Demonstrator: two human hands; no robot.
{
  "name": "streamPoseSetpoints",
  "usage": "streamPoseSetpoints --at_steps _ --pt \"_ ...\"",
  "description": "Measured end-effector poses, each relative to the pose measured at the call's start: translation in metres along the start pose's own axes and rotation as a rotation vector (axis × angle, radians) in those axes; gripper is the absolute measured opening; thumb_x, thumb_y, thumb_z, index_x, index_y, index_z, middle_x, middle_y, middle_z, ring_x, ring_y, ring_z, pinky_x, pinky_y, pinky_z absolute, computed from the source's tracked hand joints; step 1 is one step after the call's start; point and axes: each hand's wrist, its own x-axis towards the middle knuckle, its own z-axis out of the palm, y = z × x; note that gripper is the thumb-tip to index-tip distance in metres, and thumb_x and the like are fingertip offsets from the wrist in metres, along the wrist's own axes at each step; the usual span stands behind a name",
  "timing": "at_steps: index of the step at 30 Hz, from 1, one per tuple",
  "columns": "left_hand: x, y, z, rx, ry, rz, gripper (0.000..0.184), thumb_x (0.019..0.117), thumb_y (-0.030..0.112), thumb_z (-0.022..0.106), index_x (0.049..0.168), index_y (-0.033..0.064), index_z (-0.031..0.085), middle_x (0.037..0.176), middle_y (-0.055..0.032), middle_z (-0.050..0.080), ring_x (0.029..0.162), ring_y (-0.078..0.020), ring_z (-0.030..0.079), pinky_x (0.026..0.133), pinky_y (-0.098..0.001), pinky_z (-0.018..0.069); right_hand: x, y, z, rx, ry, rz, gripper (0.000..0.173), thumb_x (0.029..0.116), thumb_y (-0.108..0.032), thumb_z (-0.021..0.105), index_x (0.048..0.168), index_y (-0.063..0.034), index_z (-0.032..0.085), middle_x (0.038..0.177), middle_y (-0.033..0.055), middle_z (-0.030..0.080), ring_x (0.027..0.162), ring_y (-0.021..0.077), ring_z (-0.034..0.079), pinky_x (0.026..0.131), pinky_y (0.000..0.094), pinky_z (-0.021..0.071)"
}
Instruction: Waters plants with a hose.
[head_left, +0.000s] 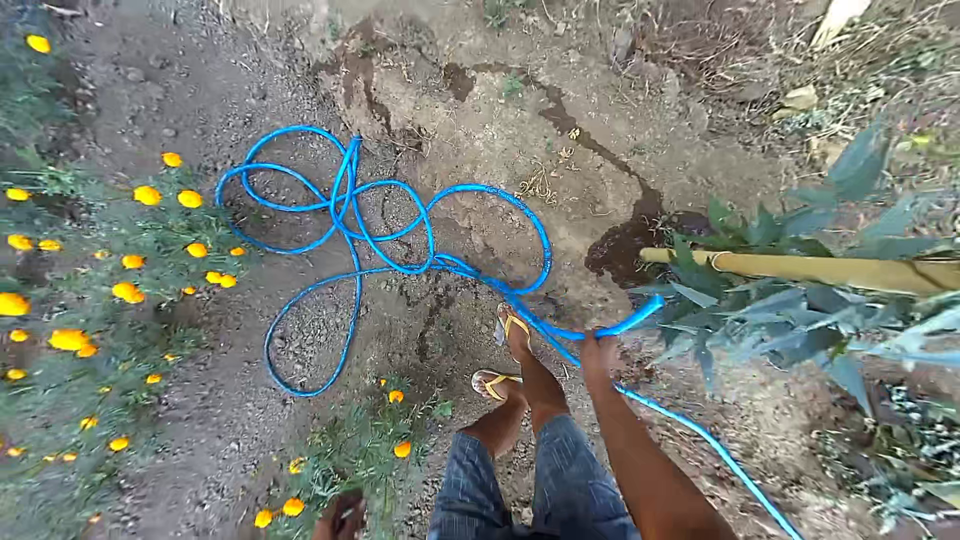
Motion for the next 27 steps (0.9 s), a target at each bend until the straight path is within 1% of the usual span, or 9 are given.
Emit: streamPoseSetpoints --at_steps 3,7,11,14,17,20,23,25,27 --pt "-0.006 0.036 -0.005 0.012 0.029 0.111 0.037 0.1014 0.013 0.061 0.134 -0.0054 0.058 0.122 -0.0225 0.069 0.095 -0.0312 0.072 0.086 -0.0509 0.0598 -0.033 -0.078 0.018 -0.248 -0.152 -0.282 0.048 0.1073 -0.016 0.051 0.143 0.0145 0.041 0.126 0.0296 0.063 0.112 0.0338 0.066 0.101 0.0469 0.0527" --pt "-0.030 0.073 -0.020 0.010 0.062 0.234 0.037 0.1015 0.014 0.061 0.134 -0.0031 0.060 0.125 -0.0211 0.068 0.097 -0.0316 0.072 0.090 -0.0513 0.0581 -0.060 -0.210 0.028 -0.406 -0.174 -0.532 0.048 0.1072 -0.016 0.050 0.144 0.0135 0.039 0.118 0.0277 0.067 0.108 0.0384 0.068 0.100 0.0529 0.0523" --pt "-0.046 0.080 -0.035 -0.120 0.121 0.351 0.034 0.1007 0.015 0.060 0.130 -0.0027 0.062 0.119 -0.0195 0.070 0.089 -0.0275 0.072 0.082 -0.0480 0.0604 -0.103 -0.321 -0.005 -0.423 -0.199 -0.687 0.046 0.1087 -0.023 0.049 0.141 0.0087 0.041 0.105 0.0250 0.067 0.092 0.0387 0.069 0.087 0.0588 0.0548" --pt "-0.037 0.099 -0.045 -0.255 0.151 0.422 0.034 0.1003 0.015 0.060 0.129 -0.0045 0.061 0.116 -0.0205 0.070 0.087 -0.0265 0.072 0.080 -0.0464 0.0610 -0.134 -0.385 -0.020 -0.396 -0.245 -0.860 0.044 0.1097 -0.024 0.047 0.139 0.0080 0.040 0.101 0.0209 0.067 0.084 0.0307 0.069 0.080 0.0525 0.0579" --pt "-0.017 0.131 -0.057 -0.258 0.138 0.491 0.033 0.1013 0.014 0.060 0.129 -0.0045 0.062 0.119 -0.0201 0.069 0.093 -0.0256 0.072 0.084 -0.0453 0.0601 -0.174 -0.449 -0.016 -0.304 -0.267 -1.008 0.046 0.1079 -0.021 0.046 0.138 0.0120 0.038 0.099 0.0186 0.067 0.085 0.0238 0.070 0.084 0.0455 0.0588" --pt "0.014 0.188 -0.070 -0.208 0.077 0.615 0.035 0.0998 0.014 0.063 0.130 -0.0045 0.061 0.125 -0.0207 0.067 0.098 -0.0269 0.071 0.088 -0.0451 0.0594 -0.218 -0.515 0.001 -0.073 -0.338 -1.133 0.037 0.1068 -0.019 0.044 0.132 0.0085 0.038 0.089 0.0064 0.059 0.077 0.0158 0.069 0.085 0.0444 0.0624" --pt "0.050 0.277 -0.086 -0.094 -0.064 0.758 0.047 0.0985 0.020 0.067 0.138 -0.0034 0.056 0.134 -0.0219 0.063 0.112 -0.0298 0.068 0.099 -0.0460 0.0557 -0.266 -0.583 0.026 0.102 -0.440 -1.183 0.017 0.1069 -0.014 0.043 0.119 -0.0024 0.041 0.077 -0.0024 0.053 0.064 0.0128 0.064 0.076 0.0444 0.0645" --pt "0.075 0.337 -0.083 -0.003 -0.218 0.797 0.059 0.0980 0.029 0.070 0.147 0.0025 0.050 0.145 -0.0213 0.056 0.124 -0.0327 0.062 0.107 -0.0491 0.0504 -0.287 -0.627 0.042 0.179 -0.507 -1.180 0.004 0.1071 -0.012 0.043 0.109 -0.0084 0.043 0.071 -0.0053 0.050 0.057 0.0102 0.057 0.067 0.0372 0.0621" --pt "0.100 0.376 -0.062 0.009 -0.336 0.772 0.066 0.0983 0.036 0.069 0.150 0.0036 0.046 0.149 -0.0230 0.052 0.132 -0.0359 0.056 0.111 -0.0521 0.0462 -0.303 -0.671 0.056 0.284 -0.618 -1.120 0.007 0.1095 -0.012 0.041 0.103 -0.0128 0.044 0.068 -0.0060 0.049 0.052 0.0077 0.051 0.056 0.0281 0.0561"
